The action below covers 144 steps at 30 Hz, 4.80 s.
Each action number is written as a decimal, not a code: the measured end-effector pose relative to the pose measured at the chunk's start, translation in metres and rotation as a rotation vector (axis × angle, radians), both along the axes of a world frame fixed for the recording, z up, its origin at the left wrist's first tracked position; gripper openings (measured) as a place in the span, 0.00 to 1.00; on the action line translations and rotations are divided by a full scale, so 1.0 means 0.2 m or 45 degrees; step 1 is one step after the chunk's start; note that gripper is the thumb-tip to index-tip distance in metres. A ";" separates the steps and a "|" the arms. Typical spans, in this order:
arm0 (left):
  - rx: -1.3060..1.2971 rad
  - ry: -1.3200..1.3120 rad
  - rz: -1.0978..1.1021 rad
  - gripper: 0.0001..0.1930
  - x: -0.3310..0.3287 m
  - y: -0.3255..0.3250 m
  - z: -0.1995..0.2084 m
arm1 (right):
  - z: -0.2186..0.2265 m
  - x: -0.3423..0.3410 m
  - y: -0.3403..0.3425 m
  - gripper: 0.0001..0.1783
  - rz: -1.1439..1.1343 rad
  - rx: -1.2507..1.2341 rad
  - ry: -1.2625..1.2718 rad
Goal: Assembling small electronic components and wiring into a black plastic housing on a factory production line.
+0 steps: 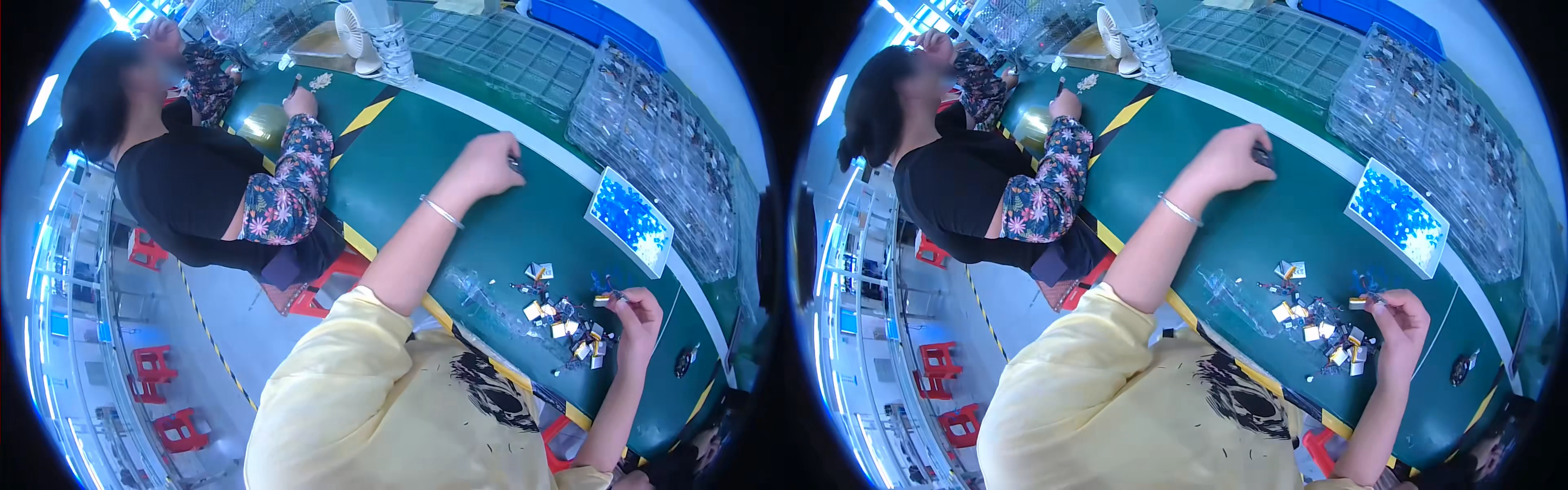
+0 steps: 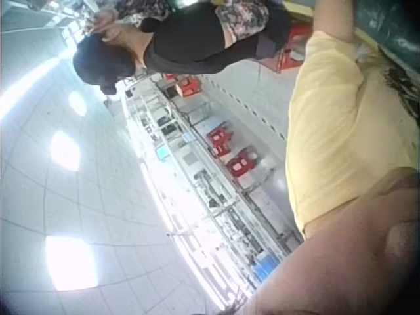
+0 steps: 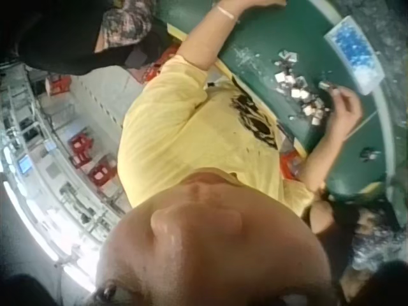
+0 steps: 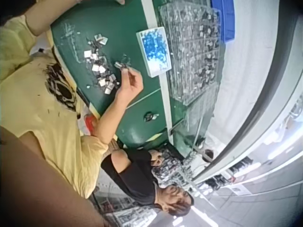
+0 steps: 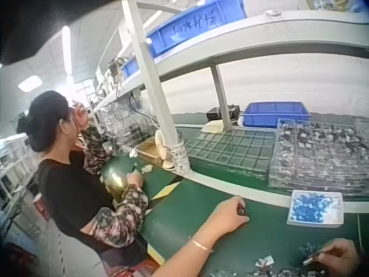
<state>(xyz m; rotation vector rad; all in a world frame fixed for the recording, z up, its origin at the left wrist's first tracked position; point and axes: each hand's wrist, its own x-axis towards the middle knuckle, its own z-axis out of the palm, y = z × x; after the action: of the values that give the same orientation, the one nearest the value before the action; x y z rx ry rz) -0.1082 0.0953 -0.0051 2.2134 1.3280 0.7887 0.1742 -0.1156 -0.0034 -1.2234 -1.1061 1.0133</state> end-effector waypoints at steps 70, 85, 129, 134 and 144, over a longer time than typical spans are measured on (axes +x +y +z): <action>-1.043 -0.846 -0.614 0.09 0.52 -0.46 -0.03 | 0.01 -0.12 0.07 0.03 -0.148 -0.001 -0.038; -1.119 -0.891 -0.714 0.08 0.51 -0.47 -0.03 | 0.00 -0.09 0.03 0.04 -0.188 0.103 -0.157; -1.622 -1.377 -0.517 0.05 0.54 -0.60 -0.02 | 0.03 -0.15 0.01 0.08 -0.236 0.413 -0.657; -1.579 -1.284 -0.504 0.05 0.52 -0.59 0.00 | 0.03 -0.15 0.01 0.08 -0.278 0.372 -0.697; -1.422 -1.241 -0.535 0.06 0.53 -0.57 -0.03 | 0.07 -0.18 0.02 0.08 -0.248 0.456 -0.953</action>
<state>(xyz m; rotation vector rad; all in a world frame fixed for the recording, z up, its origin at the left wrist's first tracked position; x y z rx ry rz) -0.0026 -0.0194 -0.0117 0.9109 0.5089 0.5800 0.1378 -0.1119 0.0115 -1.4084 -1.6131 0.1667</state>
